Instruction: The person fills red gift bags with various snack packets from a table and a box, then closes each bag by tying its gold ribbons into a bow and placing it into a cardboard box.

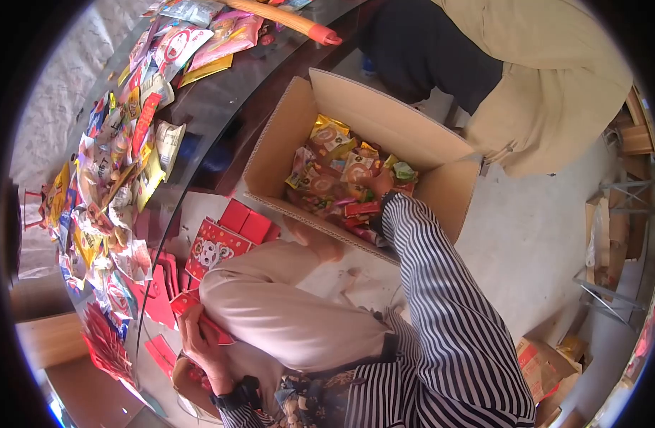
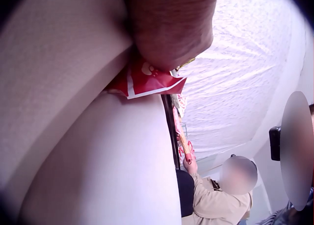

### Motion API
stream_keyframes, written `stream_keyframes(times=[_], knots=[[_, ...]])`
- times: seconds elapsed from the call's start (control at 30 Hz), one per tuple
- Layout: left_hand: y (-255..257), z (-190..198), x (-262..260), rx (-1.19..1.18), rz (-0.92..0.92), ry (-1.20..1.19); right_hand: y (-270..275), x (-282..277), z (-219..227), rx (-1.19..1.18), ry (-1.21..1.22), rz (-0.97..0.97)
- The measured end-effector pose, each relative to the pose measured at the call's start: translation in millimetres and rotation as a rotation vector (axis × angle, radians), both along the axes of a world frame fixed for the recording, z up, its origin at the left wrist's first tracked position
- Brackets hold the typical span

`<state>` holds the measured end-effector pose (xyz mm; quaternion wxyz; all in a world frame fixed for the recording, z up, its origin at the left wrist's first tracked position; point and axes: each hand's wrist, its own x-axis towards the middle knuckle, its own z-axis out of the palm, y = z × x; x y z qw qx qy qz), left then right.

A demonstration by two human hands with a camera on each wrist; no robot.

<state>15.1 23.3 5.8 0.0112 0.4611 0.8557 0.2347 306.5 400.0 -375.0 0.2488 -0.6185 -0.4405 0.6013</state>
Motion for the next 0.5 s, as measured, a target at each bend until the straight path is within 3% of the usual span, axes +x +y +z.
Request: stream_keyframes(times=[0.07, 0.23, 0.33, 0.43, 0.5], knots=[[-0.5, -0.3, -0.2, 0.003, -0.005, -0.001, -1.1, -1.8, -13.3, -0.108, 0.177, -0.069], [-0.7, -0.7, 0.7, 0.002, 0.009, -0.011, -10.8, -18.0, 27.5, -0.198, 0.228, -0.101], [-1.0, -0.6, 0.3, 0.0, 0.008, -0.001, -7.4, -28.4, 11.8, -0.075, 0.172, -0.054], [1.9, 0.5, 2.1, 0.016, 0.001, 0.024, -6.8, -35.1, -68.7, 0.186, -0.167, -0.041], [2.5, 1.5, 2.5, 0.022, 0.0, 0.04, -15.8, -37.1, -51.1, 0.22, -0.251, 0.06]])
